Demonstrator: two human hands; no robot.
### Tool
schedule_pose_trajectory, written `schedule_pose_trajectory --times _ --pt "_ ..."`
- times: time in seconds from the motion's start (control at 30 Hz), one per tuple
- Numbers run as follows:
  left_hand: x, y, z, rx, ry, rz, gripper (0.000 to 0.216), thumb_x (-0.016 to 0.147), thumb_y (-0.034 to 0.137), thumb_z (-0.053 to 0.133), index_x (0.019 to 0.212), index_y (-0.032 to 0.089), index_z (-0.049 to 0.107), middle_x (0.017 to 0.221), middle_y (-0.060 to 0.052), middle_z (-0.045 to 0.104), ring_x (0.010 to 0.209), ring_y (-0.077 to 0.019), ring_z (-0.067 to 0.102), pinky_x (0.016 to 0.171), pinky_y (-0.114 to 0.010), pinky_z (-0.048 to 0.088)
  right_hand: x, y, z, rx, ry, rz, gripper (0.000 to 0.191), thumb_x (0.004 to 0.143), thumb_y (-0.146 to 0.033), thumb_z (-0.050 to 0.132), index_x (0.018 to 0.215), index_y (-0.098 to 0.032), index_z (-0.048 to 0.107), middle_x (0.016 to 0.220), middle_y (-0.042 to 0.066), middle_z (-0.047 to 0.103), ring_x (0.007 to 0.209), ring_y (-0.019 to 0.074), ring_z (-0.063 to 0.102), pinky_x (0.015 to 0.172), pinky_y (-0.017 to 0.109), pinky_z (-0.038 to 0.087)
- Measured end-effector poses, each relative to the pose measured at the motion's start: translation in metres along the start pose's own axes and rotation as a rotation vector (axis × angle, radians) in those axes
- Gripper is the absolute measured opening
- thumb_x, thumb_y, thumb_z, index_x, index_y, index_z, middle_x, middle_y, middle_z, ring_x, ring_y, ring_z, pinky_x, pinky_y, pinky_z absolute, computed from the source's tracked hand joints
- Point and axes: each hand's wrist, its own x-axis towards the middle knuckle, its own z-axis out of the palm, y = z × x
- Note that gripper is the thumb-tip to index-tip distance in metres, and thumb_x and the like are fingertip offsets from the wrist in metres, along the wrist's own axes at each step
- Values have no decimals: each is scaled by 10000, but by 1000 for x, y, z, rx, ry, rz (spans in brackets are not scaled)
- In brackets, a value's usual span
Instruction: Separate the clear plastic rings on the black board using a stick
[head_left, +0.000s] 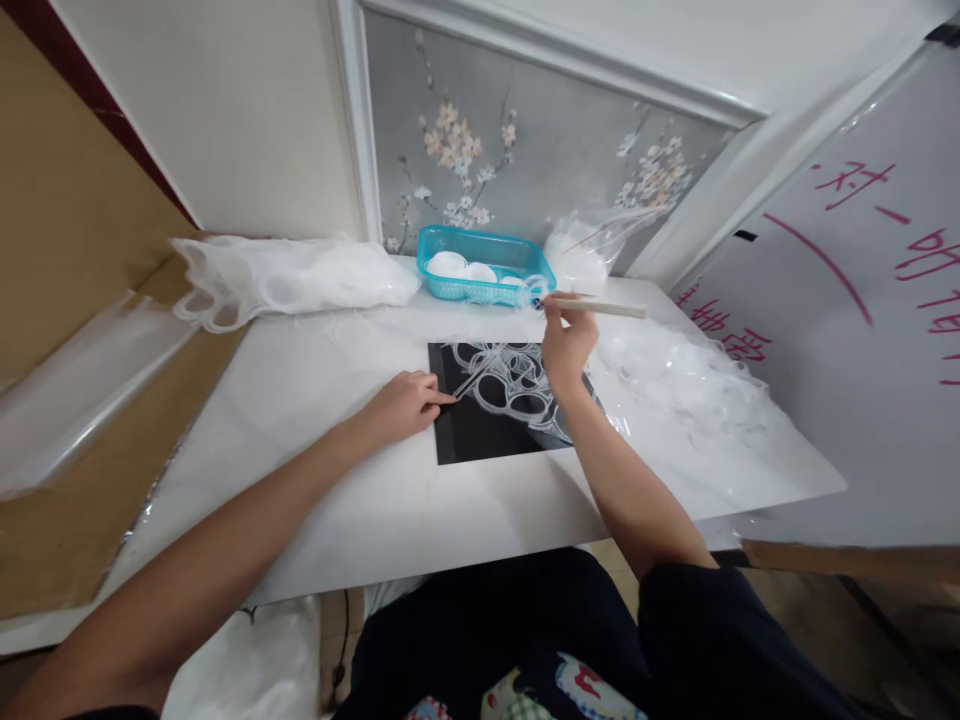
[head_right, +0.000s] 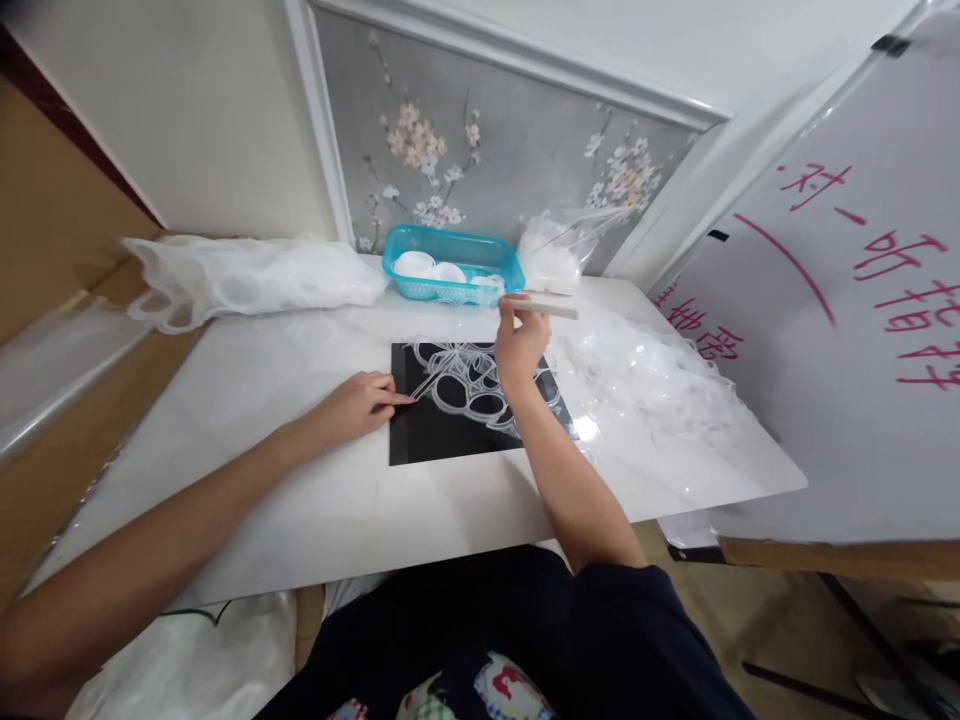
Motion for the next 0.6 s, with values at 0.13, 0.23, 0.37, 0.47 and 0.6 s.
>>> schedule_pose_trajectory --times 0.13,0.23,0.37,0.47,0.6 --pt "-4 -3 1 56 40 41 375 920 105 464 1118 209 765 846 -46 662 805 -202 629 769 -368 497 -30 3 -27 168 -227 0 217 937 -314 566 874 -222 752 962 71 775 957 262 685 918 424 517" --pt "-7 2 2 154 106 74 331 940 117 453 1019 161 771 895 -82 671 816 -216 622 769 -384 503 -77 2 -39 265 -459 82 187 902 -334 624 824 -237 764 950 57 791 967 270 709 905 419 541" --pt "-9 27 5 176 148 223 252 960 124 484 1018 132 728 1072 -117 705 973 -230 623 867 -389 497 -104 0 -42 332 -562 163 182 881 -354 648 829 -231 771 955 63 795 920 269 732 847 402 575" --pt "-10 47 10 182 96 323 206 961 139 509 1028 135 703 1198 -103 711 1028 -236 611 889 -388 483 -102 -2 -41 339 -575 149 165 879 -330 651 820 -229 769 917 64 795 887 261 734 852 398 573" --pt "-9 57 14 235 31 316 186 972 157 506 1011 136 687 1252 -77 709 943 -235 603 784 -373 462 -98 -3 -41 345 -552 132 152 872 -302 658 802 -228 771 905 63 796 900 261 733 886 401 561"
